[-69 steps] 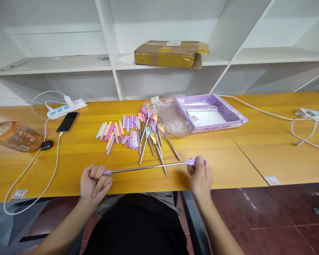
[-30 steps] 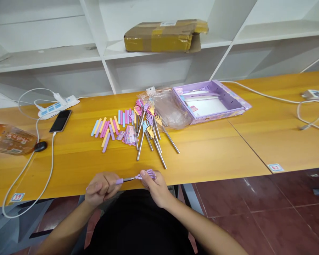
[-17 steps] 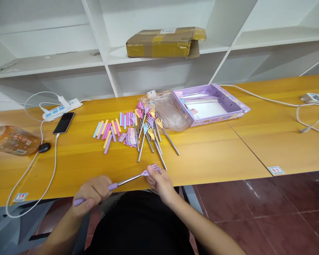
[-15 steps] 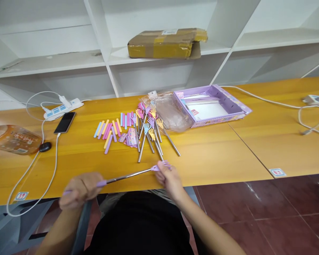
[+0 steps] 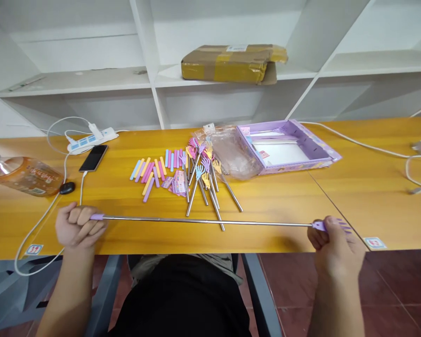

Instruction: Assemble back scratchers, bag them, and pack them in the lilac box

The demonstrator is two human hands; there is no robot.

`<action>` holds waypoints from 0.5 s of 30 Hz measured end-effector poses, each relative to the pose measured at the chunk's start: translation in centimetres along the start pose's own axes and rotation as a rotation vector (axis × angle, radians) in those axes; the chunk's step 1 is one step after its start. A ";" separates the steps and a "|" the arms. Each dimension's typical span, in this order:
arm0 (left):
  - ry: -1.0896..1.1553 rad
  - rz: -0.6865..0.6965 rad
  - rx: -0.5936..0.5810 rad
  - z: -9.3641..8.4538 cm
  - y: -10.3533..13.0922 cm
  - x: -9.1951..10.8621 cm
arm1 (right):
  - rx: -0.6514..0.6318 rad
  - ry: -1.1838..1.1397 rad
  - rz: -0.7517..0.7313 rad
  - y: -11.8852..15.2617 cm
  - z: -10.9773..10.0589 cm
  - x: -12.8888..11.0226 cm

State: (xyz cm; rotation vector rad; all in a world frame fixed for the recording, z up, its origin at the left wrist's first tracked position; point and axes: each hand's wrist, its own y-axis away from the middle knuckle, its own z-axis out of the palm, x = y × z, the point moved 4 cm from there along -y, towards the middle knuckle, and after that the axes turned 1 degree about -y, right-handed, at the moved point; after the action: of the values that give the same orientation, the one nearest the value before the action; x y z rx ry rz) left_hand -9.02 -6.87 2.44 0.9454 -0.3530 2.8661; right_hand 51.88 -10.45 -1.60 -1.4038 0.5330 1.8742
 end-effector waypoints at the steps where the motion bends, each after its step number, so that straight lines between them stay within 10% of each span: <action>1: 0.000 -0.014 0.009 -0.6 -0.1 -0.3 | -0.031 0.029 -0.016 0.1 0.1 0.5; 15: -0.037 -0.049 0.068 -2.3 0.4 -1.1 | -0.016 0.100 0.070 0.3 0.7 5.5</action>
State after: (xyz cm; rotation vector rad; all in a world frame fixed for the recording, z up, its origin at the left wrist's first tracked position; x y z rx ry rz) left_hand -9.53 -6.75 -0.05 1.0051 -0.2334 2.8363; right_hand 50.46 -8.52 -6.56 -1.5134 0.6253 1.8739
